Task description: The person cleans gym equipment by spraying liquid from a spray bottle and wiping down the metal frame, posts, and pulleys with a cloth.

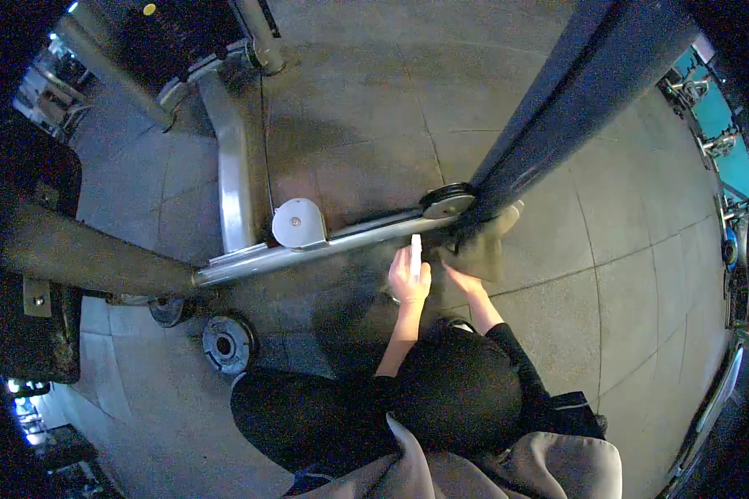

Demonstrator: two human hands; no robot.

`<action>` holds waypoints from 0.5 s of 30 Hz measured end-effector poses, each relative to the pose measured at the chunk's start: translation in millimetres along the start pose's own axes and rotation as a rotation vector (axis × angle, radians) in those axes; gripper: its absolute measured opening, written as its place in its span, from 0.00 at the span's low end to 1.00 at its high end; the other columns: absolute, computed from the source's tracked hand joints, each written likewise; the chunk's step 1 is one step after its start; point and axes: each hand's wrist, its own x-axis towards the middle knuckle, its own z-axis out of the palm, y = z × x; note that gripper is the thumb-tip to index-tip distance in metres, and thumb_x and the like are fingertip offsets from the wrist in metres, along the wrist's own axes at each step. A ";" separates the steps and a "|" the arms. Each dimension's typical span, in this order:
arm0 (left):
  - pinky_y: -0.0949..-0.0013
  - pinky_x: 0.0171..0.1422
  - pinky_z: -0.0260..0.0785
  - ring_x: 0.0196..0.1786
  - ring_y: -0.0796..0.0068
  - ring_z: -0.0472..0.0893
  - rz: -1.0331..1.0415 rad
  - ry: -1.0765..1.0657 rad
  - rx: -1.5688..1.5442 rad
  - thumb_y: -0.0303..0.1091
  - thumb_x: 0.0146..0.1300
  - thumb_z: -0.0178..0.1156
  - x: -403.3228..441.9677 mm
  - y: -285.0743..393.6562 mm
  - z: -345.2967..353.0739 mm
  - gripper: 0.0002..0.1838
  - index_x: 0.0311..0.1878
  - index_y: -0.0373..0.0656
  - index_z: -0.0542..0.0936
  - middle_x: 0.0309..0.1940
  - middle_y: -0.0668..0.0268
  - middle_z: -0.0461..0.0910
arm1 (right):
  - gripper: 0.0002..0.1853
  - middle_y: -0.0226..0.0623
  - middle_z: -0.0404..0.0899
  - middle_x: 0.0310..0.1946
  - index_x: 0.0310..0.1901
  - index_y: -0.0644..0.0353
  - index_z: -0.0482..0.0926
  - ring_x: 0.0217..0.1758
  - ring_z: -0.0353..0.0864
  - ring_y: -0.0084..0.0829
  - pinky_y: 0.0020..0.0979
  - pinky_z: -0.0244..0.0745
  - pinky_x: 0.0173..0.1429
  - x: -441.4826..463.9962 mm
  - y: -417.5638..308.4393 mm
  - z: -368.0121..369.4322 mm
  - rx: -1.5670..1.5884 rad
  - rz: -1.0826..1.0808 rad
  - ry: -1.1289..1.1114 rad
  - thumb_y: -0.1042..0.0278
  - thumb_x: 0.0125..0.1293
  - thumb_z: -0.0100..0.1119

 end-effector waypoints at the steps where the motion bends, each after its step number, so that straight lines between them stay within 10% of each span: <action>1: 0.61 0.41 0.71 0.34 0.55 0.78 -0.064 0.007 -0.056 0.29 0.40 0.54 -1.0 0.5 0.0 0.13 0.34 0.39 0.77 0.30 0.58 0.77 | 0.26 0.41 0.54 0.66 0.66 0.59 0.51 0.69 0.51 0.37 0.37 0.44 0.70 -9.2 -2.1 -0.6 -0.013 -0.009 -0.003 0.63 0.68 0.36; 15: 0.63 0.41 0.71 0.33 0.57 0.78 -0.159 0.113 -0.099 0.28 0.39 0.53 -4.2 -7.3 -6.7 0.14 0.33 0.37 0.77 0.29 0.58 0.78 | 0.27 0.40 0.54 0.66 0.66 0.61 0.52 0.70 0.49 0.36 0.39 0.39 0.72 -44.3 -18.8 1.5 -0.178 -0.134 -0.008 0.62 0.67 0.37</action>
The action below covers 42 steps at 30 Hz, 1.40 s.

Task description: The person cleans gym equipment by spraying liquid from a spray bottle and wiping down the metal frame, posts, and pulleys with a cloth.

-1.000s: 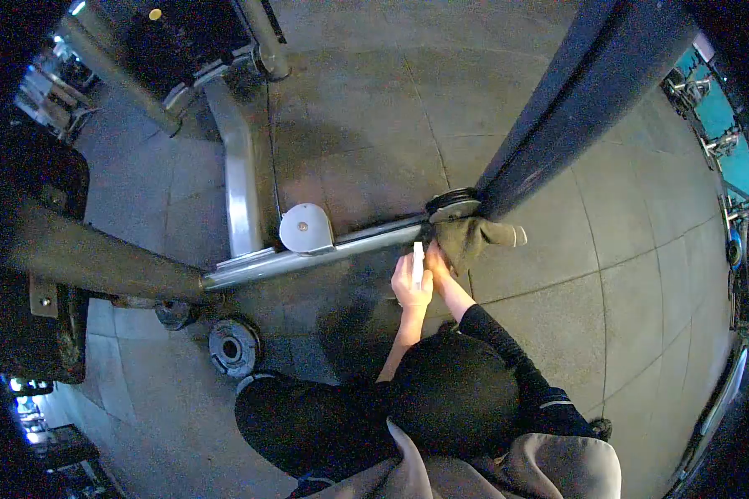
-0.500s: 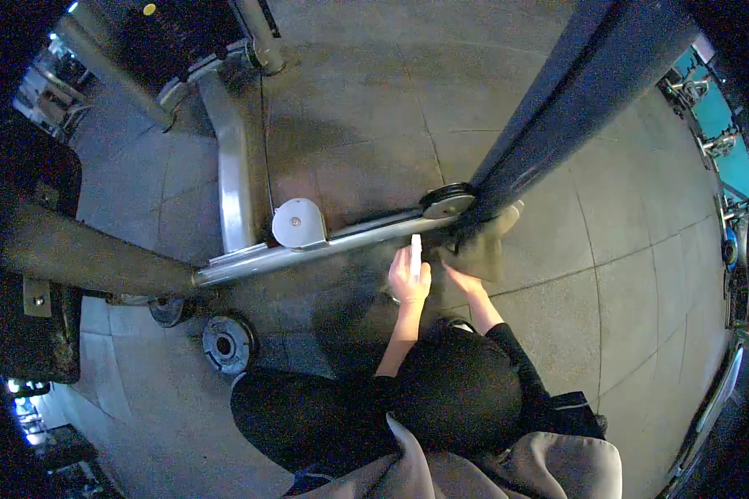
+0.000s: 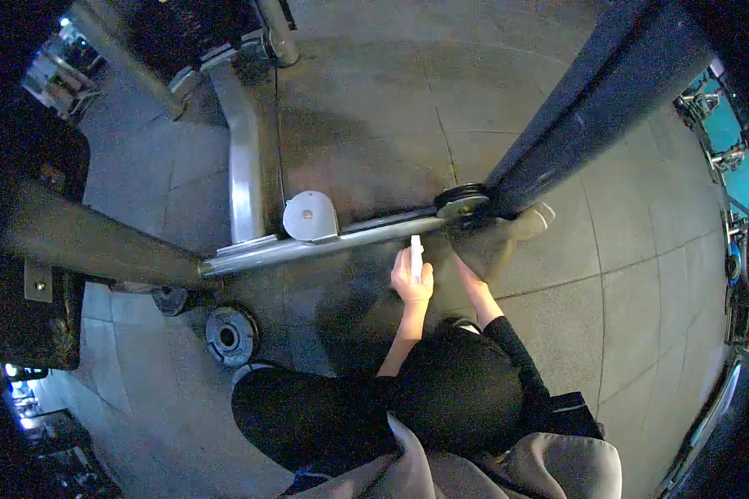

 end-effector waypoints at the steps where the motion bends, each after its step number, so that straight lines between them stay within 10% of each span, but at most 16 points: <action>1: 0.63 0.41 0.71 0.33 0.58 0.78 -0.018 0.017 -0.014 0.28 0.39 0.53 0.0 -2.9 -0.3 0.14 0.33 0.37 0.77 0.29 0.59 0.78 | 0.27 0.40 0.53 0.66 0.66 0.62 0.52 0.70 0.49 0.36 0.39 0.39 0.72 15.9 2.6 0.0 -0.012 -0.008 0.000 0.62 0.67 0.37; 18: 0.60 0.38 0.70 0.34 0.53 0.76 0.024 0.021 -0.071 0.34 0.44 0.53 1.6 -11.5 -6.4 0.14 0.36 0.38 0.76 0.31 0.56 0.76 | 0.27 0.38 0.53 0.67 0.65 0.64 0.53 0.70 0.46 0.36 0.41 0.33 0.74 83.4 69.3 -46.3 -0.222 -0.172 -0.046 0.62 0.66 0.39; 25: 0.58 0.38 0.70 0.34 0.53 0.76 0.067 0.009 -0.036 0.35 0.44 0.54 0.7 -7.1 -7.4 0.15 0.36 0.38 0.75 0.31 0.57 0.76 | 0.26 0.42 0.71 0.53 0.54 0.64 0.71 0.56 0.69 0.32 0.26 0.62 0.59 91.8 235.8 -26.7 -2.421 -0.585 0.791 0.51 0.63 0.49; 29: 0.58 0.39 0.70 0.34 0.53 0.76 0.037 0.014 -0.023 0.36 0.45 0.55 4.4 -3.2 -7.2 0.14 0.35 0.38 0.75 0.30 0.57 0.76 | 0.21 0.27 0.73 0.30 0.35 0.57 0.78 0.31 0.69 0.19 0.23 0.66 0.37 98.8 227.5 -39.1 -2.104 -0.391 0.713 0.45 0.58 0.56; 37: 0.59 0.41 0.70 0.36 0.54 0.77 0.079 0.027 -0.074 0.32 0.44 0.55 2.2 -4.1 -7.0 0.14 0.36 0.38 0.76 0.32 0.56 0.77 | 0.39 0.42 0.75 0.46 0.47 0.69 0.75 0.47 0.72 0.30 0.27 0.64 0.53 107.3 195.9 -38.6 -2.203 -0.637 1.061 0.35 0.50 0.58; 38: 0.60 0.41 0.70 0.35 0.54 0.77 0.066 0.022 -0.078 0.29 0.42 0.54 0.6 -3.8 -7.1 0.14 0.36 0.38 0.76 0.32 0.56 0.77 | 0.51 0.51 0.67 0.57 0.55 0.73 0.68 0.61 0.65 0.37 0.31 0.57 0.62 97.6 226.2 -27.3 -2.304 -0.636 1.202 0.24 0.47 0.47; 42: 0.61 0.41 0.71 0.34 0.54 0.77 0.055 0.040 -0.092 0.27 0.41 0.54 2.5 -2.8 -6.2 0.14 0.35 0.38 0.76 0.31 0.56 0.77 | 0.48 0.48 0.69 0.55 0.56 0.69 0.69 0.58 0.67 0.36 0.29 0.58 0.61 96.3 214.1 -24.0 -2.269 -0.761 1.144 0.25 0.50 0.46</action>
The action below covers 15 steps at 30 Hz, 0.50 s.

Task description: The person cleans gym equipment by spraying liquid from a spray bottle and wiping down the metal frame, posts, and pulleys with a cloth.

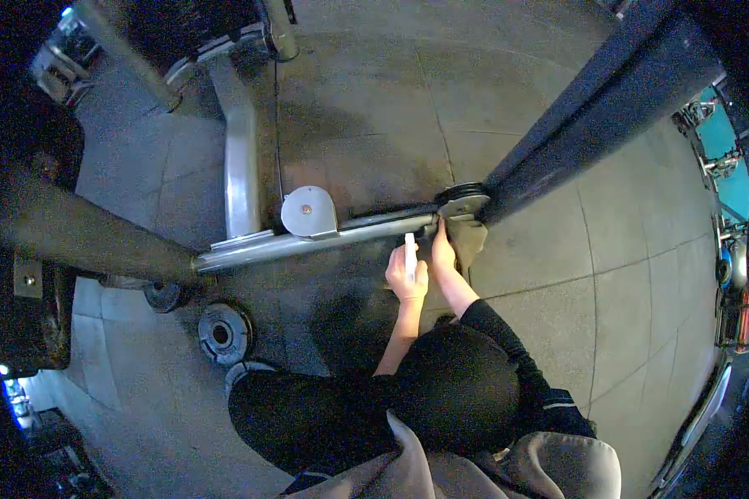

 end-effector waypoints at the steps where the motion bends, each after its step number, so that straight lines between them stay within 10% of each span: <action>1: 0.61 0.40 0.71 0.34 0.54 0.77 -0.013 0.006 -0.013 0.27 0.41 0.54 0.5 -0.8 0.1 0.13 0.35 0.38 0.76 0.30 0.56 0.77 | 0.49 0.48 0.67 0.57 0.57 0.67 0.68 0.60 0.66 0.37 0.29 0.57 0.62 2.1 1.1 -0.9 0.030 0.010 -0.037 0.24 0.50 0.46; 7: 0.60 0.39 0.70 0.34 0.54 0.77 -0.044 0.016 0.050 0.29 0.41 0.56 -4.3 -7.6 3.9 0.14 0.35 0.39 0.76 0.30 0.57 0.77 | 0.51 0.48 0.66 0.58 0.58 0.67 0.67 0.62 0.64 0.34 0.28 0.56 0.63 18.2 17.4 16.7 -0.113 -0.060 -0.324 0.24 0.46 0.51; 10: 0.60 0.41 0.71 0.35 0.54 0.77 0.030 -0.009 0.081 0.29 0.41 0.56 -0.7 -6.2 3.6 0.14 0.36 0.39 0.76 0.31 0.58 0.77 | 0.50 0.49 0.66 0.58 0.57 0.69 0.67 0.60 0.66 0.34 0.28 0.57 0.63 -22.7 -6.9 7.0 -0.117 -0.133 -0.293 0.26 0.45 0.53; 12: 0.61 0.43 0.71 0.37 0.55 0.78 0.012 -0.041 0.067 0.28 0.40 0.55 -0.6 -3.2 3.7 0.15 0.36 0.39 0.76 0.32 0.57 0.78 | 0.37 0.37 0.77 0.37 0.45 0.64 0.76 0.39 0.74 0.28 0.27 0.69 0.47 -13.4 -0.4 8.8 -0.011 -0.048 -0.092 0.35 0.46 0.62; 15: 0.60 0.43 0.71 0.37 0.55 0.78 -0.009 -0.065 0.095 0.28 0.40 0.55 -3.5 -1.8 4.1 0.16 0.37 0.39 0.76 0.33 0.58 0.78 | 0.41 0.39 0.76 0.41 0.47 0.67 0.75 0.42 0.74 0.28 0.27 0.69 0.47 -2.6 -0.7 -8.4 0.164 0.084 -0.071 0.33 0.45 0.62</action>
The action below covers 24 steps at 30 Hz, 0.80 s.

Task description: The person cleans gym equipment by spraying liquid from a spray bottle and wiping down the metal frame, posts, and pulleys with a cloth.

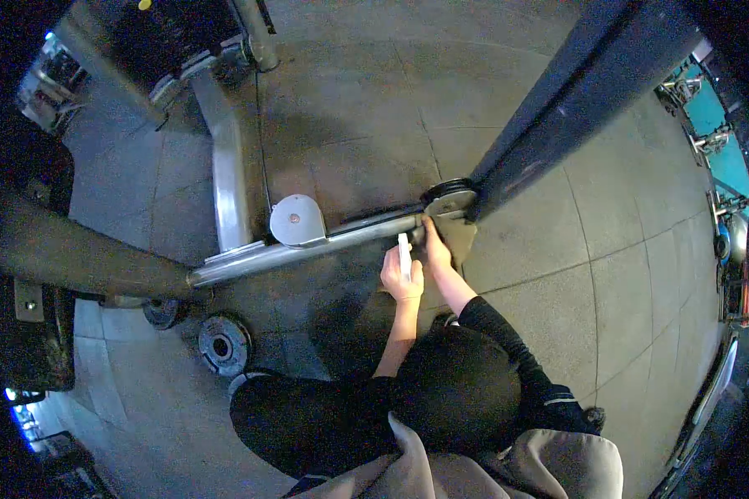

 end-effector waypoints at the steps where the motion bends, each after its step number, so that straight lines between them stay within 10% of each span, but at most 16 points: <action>1: 0.60 0.43 0.71 0.37 0.55 0.78 -0.001 0.000 -0.004 0.28 0.40 0.55 0.0 0.2 1.0 0.16 0.37 0.39 0.76 0.33 0.58 0.78 | 0.44 0.40 0.75 0.42 0.49 0.71 0.73 0.42 0.75 0.28 0.25 0.70 0.45 4.1 1.3 -4.8 0.128 -0.042 -0.046 0.33 0.45 0.62; 13: 0.61 0.40 0.70 0.35 0.54 0.77 0.021 0.003 0.010 0.26 0.39 0.56 -0.8 5.2 1.9 0.15 0.36 0.40 0.76 0.31 0.58 0.77 | 0.35 0.34 0.71 0.49 0.53 0.62 0.72 0.49 0.69 0.27 0.25 0.67 0.51 24.6 12.6 -6.5 0.149 -0.036 0.008 0.41 0.52 0.61; 19: 0.60 0.39 0.71 0.32 0.55 0.77 -0.020 0.025 -0.001 0.30 0.39 0.53 -1.3 2.6 5.4 0.13 0.32 0.40 0.77 0.28 0.58 0.77 | 0.43 0.36 0.62 0.60 0.62 0.52 0.61 0.59 0.63 0.36 0.47 0.65 0.57 15.1 3.9 -19.5 0.373 -0.128 -0.019 0.37 0.48 0.63; 24: 0.60 0.39 0.71 0.33 0.55 0.77 0.104 -0.029 0.072 0.31 0.40 0.52 -4.5 8.0 4.8 0.13 0.33 0.40 0.77 0.29 0.58 0.77 | 0.45 0.34 0.69 0.50 0.57 0.56 0.66 0.51 0.68 0.32 0.39 0.68 0.48 14.8 -5.8 -25.5 0.597 -0.011 0.141 0.31 0.43 0.63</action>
